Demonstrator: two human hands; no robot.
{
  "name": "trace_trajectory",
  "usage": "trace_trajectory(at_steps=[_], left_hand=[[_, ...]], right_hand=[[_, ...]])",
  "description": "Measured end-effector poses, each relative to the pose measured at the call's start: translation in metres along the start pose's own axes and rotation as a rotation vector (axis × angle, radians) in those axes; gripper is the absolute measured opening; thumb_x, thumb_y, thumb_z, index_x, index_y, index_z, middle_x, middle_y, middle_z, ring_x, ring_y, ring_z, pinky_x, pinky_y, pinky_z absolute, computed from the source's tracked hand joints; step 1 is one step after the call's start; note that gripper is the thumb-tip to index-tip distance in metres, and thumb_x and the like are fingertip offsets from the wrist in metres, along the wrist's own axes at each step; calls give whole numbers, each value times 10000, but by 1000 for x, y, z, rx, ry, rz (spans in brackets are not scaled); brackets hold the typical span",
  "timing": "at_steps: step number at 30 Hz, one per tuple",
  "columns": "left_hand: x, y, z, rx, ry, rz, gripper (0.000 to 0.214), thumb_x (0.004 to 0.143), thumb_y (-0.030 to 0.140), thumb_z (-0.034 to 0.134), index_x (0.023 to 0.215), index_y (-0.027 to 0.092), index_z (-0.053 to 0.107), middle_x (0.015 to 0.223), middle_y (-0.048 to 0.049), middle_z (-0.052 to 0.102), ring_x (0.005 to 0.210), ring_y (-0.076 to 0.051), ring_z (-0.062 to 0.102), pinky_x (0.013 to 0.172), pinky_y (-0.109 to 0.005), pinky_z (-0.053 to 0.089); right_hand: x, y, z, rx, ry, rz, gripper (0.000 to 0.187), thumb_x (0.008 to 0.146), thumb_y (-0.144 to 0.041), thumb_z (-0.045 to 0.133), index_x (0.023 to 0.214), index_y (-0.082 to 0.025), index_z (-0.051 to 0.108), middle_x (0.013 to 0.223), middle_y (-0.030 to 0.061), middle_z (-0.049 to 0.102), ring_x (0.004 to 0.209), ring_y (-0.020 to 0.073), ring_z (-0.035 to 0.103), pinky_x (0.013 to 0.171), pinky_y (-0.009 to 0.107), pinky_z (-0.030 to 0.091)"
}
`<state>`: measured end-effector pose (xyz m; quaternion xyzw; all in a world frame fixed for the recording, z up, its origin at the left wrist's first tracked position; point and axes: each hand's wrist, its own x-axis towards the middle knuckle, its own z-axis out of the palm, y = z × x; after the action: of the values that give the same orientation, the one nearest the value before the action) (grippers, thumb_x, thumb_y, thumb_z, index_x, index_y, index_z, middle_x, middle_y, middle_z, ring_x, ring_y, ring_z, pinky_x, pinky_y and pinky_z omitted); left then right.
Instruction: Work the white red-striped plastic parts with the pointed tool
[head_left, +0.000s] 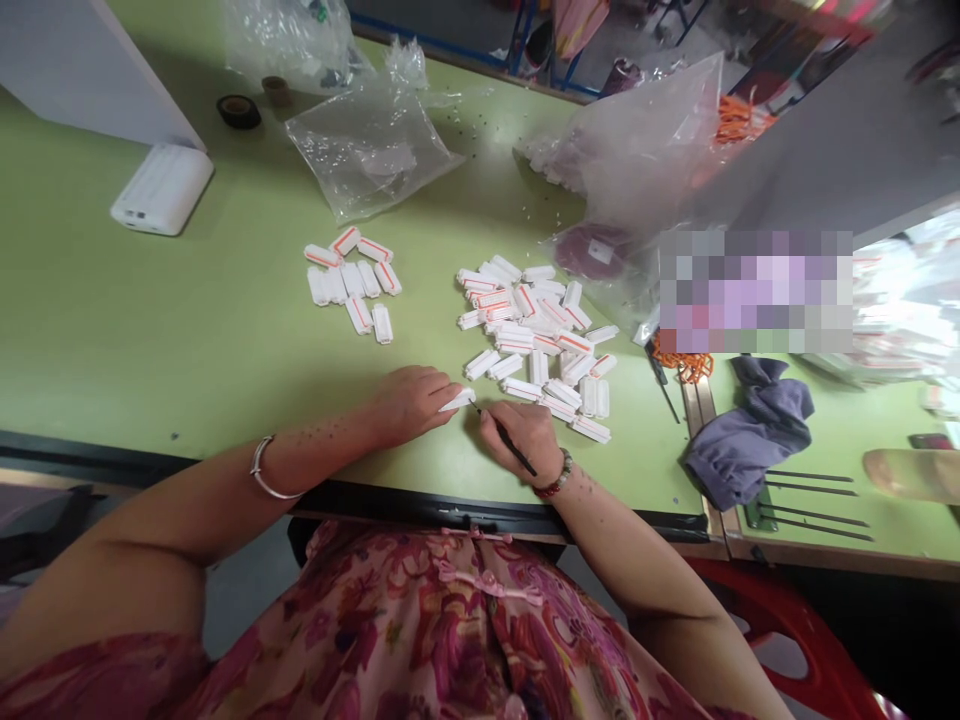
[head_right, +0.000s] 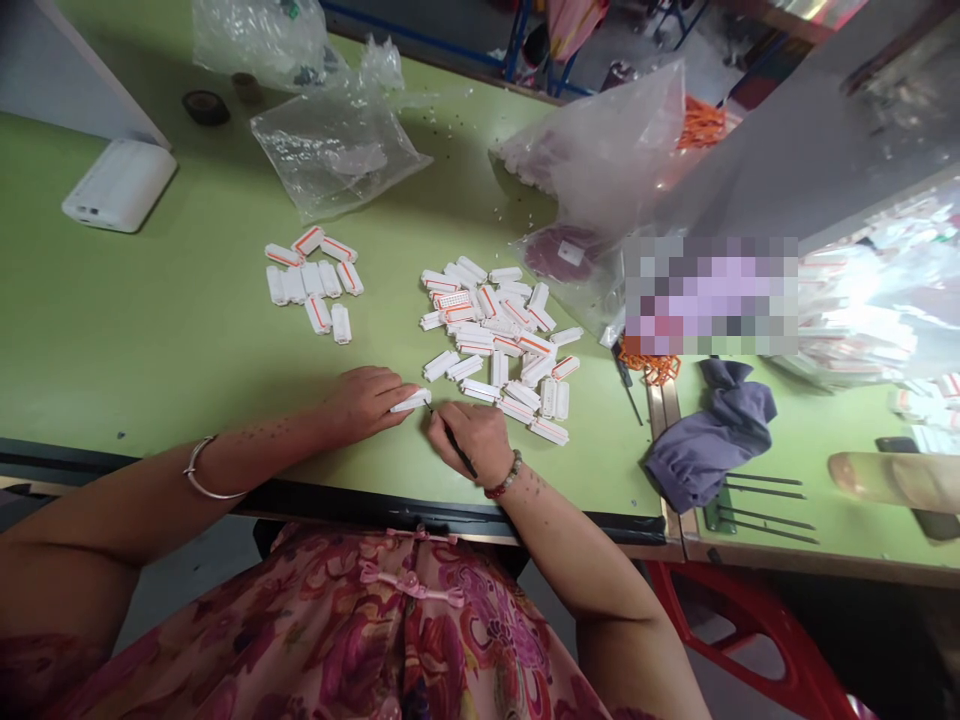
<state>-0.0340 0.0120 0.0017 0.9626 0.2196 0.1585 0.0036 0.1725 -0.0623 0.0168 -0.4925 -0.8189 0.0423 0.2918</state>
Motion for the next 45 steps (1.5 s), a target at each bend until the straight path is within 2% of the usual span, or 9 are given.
trace_trajectory(at_steps=[11, 19, 27, 32, 40, 45], left_hand=[[0, 1, -1, 0, 2, -40, 222, 936, 321, 524, 1040, 150, 621, 801, -48, 624, 755, -168, 576, 659, -290, 404], [1, 2, 0, 66, 33, 54, 222, 941, 288, 520, 1040, 109, 607, 771, -51, 617, 746, -185, 572, 655, -307, 397], [2, 1, -1, -137, -34, -117, 224, 941, 322, 515, 1023, 154, 638, 824, -51, 637, 769, -165, 581, 676, -277, 408], [2, 0, 0, -151, -43, -89, 250, 949, 343, 497, 1052, 164, 637, 838, -49, 640, 786, -171, 586, 684, -283, 415], [1, 2, 0, -38, 26, 5, 263, 962, 336, 482, 1036, 136, 636, 794, -59, 634, 762, -177, 574, 663, -288, 396], [1, 3, -2, -83, 37, -23, 222, 935, 315, 511, 990, 148, 646, 783, -44, 628, 725, -166, 555, 647, -287, 384]], right_hand=[[-1, 0, -4, 20, -7, -13, 319, 912, -203, 457, 593, -210, 453, 493, -30, 462, 453, 100, 409, 508, 260, 300], [0, -1, 3, -14, -3, 12, 319, 913, -209, 450, 595, -208, 462, 503, -25, 482, 455, 102, 419, 510, 263, 302], [-1, 2, 0, 97, 32, 7, 304, 941, -231, 452, 641, -209, 497, 492, -32, 470, 453, 104, 439, 501, 255, 315], [0, 0, 2, 109, -4, -29, 265, 951, -239, 451, 706, -203, 545, 519, -23, 515, 469, 107, 460, 514, 254, 338], [2, -4, 5, 78, -4, -15, 316, 939, -208, 445, 627, -199, 493, 517, -29, 488, 467, 96, 423, 521, 248, 320], [1, -1, 2, 150, 23, -26, 201, 931, -214, 488, 753, -190, 577, 553, -26, 547, 490, 98, 470, 522, 235, 354]])
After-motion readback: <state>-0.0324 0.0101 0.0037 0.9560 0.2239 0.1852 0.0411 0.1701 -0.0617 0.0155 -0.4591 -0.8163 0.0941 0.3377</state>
